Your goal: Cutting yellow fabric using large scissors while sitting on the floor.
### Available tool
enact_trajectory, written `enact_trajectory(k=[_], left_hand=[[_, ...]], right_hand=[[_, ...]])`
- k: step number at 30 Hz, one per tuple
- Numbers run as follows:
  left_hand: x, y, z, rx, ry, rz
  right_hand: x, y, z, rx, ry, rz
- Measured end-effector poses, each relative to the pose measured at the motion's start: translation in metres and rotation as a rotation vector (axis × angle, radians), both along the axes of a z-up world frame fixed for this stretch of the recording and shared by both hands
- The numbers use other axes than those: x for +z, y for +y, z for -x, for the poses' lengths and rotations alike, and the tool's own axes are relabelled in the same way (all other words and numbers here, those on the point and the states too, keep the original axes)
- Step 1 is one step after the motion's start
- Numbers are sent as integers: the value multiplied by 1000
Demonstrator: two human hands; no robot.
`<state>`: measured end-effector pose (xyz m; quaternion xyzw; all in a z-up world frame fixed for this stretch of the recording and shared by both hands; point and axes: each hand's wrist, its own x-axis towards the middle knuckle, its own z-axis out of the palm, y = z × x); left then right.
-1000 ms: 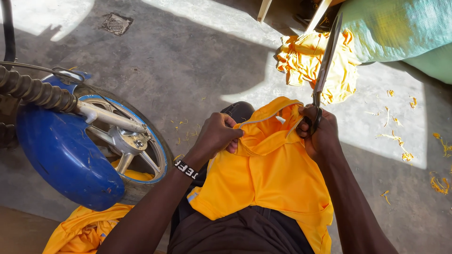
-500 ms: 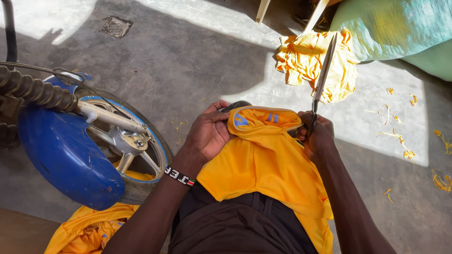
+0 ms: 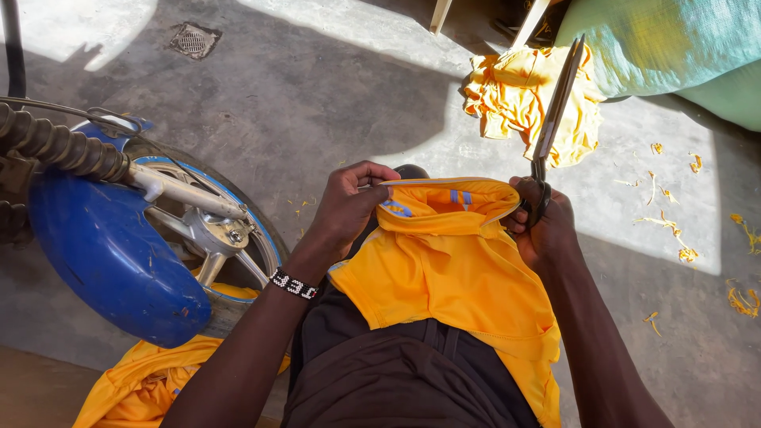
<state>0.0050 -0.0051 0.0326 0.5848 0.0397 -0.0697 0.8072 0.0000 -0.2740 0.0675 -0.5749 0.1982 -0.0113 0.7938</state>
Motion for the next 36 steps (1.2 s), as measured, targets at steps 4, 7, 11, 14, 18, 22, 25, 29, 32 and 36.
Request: enact_trajectory(k=[4, 7, 11, 14, 18, 22, 25, 29, 32, 36], left_hand=[[14, 36, 6, -277, -113, 153], [46, 71, 16, -847, 24, -17], [50, 60, -3, -852, 68, -212], [14, 7, -44, -572, -116, -534], [-52, -82, -94, -564, -384, -1451], [-164, -133, -122, -984, -336, -1940], [-190, -140, -127, -1174, -221, -1634], [-150, -149, -138, -692, 73, -846], [-91, -172, -159, -344, 43, -106], [11, -175, -171, -422, -261, 624]], right_hand=[[-11, -4, 19, 39, 18, 203], [-13, -20, 32, 93, 48, 508], [-31, -48, 42, 181, 218, 892], [-31, -42, 50, 141, 227, 819], [-54, -49, 60, 96, 245, 826], [-39, -58, 72, 150, 370, 874], [-33, -63, 87, 127, 346, 751], [-51, -85, 99, 80, 373, 657], [-52, -108, 97, -16, 223, 613], [-3, -123, 82, -200, 99, 591]])
